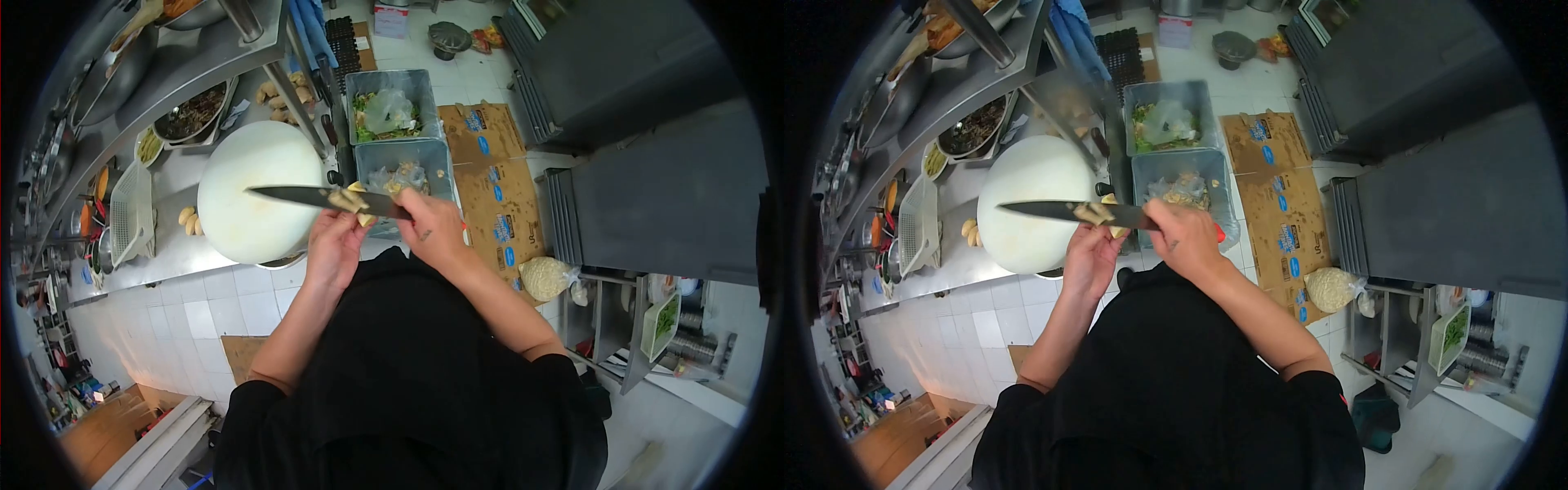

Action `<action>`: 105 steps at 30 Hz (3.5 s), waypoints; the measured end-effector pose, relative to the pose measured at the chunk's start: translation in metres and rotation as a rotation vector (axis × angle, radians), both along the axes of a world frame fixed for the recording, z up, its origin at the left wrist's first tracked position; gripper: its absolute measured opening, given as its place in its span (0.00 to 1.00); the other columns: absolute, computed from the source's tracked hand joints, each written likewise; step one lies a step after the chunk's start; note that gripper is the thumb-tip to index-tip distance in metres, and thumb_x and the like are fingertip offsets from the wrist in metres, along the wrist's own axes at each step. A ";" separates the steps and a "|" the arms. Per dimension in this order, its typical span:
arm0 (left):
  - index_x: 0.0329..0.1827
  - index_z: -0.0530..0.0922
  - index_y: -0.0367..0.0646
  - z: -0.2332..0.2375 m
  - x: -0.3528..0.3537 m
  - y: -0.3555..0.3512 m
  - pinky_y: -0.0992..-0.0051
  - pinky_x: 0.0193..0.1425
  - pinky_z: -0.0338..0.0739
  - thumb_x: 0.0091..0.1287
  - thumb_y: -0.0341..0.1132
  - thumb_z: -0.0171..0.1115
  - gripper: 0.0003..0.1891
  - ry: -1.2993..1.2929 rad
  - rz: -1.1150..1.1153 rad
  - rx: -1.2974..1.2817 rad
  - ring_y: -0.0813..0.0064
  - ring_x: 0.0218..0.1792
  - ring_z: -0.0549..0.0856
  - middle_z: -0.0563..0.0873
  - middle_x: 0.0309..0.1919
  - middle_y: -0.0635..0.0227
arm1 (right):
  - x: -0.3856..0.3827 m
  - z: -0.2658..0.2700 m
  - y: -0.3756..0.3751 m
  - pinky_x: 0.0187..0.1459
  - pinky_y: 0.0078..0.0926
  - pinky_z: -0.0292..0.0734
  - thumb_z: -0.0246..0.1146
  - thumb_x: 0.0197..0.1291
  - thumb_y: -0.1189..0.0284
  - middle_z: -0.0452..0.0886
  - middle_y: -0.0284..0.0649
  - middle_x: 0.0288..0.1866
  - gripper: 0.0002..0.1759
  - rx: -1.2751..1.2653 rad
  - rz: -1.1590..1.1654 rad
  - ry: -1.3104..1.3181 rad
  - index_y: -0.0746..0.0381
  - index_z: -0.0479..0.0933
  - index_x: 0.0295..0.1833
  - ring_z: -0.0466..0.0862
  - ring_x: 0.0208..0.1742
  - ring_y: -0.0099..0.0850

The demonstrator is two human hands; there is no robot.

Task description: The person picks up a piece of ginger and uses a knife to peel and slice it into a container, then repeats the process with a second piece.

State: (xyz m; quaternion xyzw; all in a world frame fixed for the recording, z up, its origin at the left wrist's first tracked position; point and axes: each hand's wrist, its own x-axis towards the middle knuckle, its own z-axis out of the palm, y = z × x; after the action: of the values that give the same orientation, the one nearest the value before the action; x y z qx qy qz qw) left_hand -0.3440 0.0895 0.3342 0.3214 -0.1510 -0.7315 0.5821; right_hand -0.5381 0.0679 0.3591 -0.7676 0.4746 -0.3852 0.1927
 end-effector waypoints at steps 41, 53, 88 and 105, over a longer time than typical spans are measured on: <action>0.73 0.69 0.40 0.011 0.006 0.002 0.65 0.71 0.77 0.82 0.35 0.58 0.21 0.015 0.009 -0.086 0.71 0.65 0.81 0.80 0.64 0.64 | -0.006 -0.009 -0.012 0.34 0.45 0.78 0.66 0.48 0.81 0.84 0.41 0.32 0.13 -0.073 -0.018 0.083 0.59 0.76 0.40 0.86 0.34 0.47; 0.73 0.70 0.37 0.010 0.011 0.002 0.65 0.70 0.78 0.81 0.36 0.60 0.22 0.053 -0.046 -0.052 0.68 0.62 0.83 0.82 0.62 0.62 | -0.017 -0.014 -0.020 0.32 0.46 0.78 0.67 0.50 0.81 0.84 0.43 0.32 0.12 -0.055 -0.017 0.102 0.59 0.74 0.40 0.86 0.34 0.49; 0.75 0.70 0.42 0.019 0.018 0.020 0.65 0.65 0.82 0.82 0.38 0.59 0.22 -0.051 -0.070 -0.049 0.68 0.60 0.85 0.82 0.62 0.62 | -0.039 -0.040 -0.013 0.34 0.49 0.78 0.67 0.57 0.80 0.87 0.43 0.33 0.10 0.072 -0.148 0.173 0.59 0.75 0.43 0.87 0.35 0.51; 0.83 0.62 0.41 -0.006 0.007 -0.004 0.63 0.71 0.82 0.84 0.33 0.53 0.26 -0.152 -0.007 0.003 0.62 0.69 0.82 0.80 0.70 0.52 | -0.057 -0.050 0.017 0.32 0.42 0.75 0.66 0.72 0.69 0.83 0.52 0.29 0.11 0.625 -0.216 0.005 0.65 0.73 0.42 0.85 0.31 0.52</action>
State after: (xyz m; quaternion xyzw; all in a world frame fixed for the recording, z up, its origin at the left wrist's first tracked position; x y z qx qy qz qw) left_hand -0.3366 0.0855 0.3283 0.3765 -0.1947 -0.7073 0.5657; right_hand -0.5948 0.0847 0.3095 -0.6175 0.6489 -0.2374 0.3757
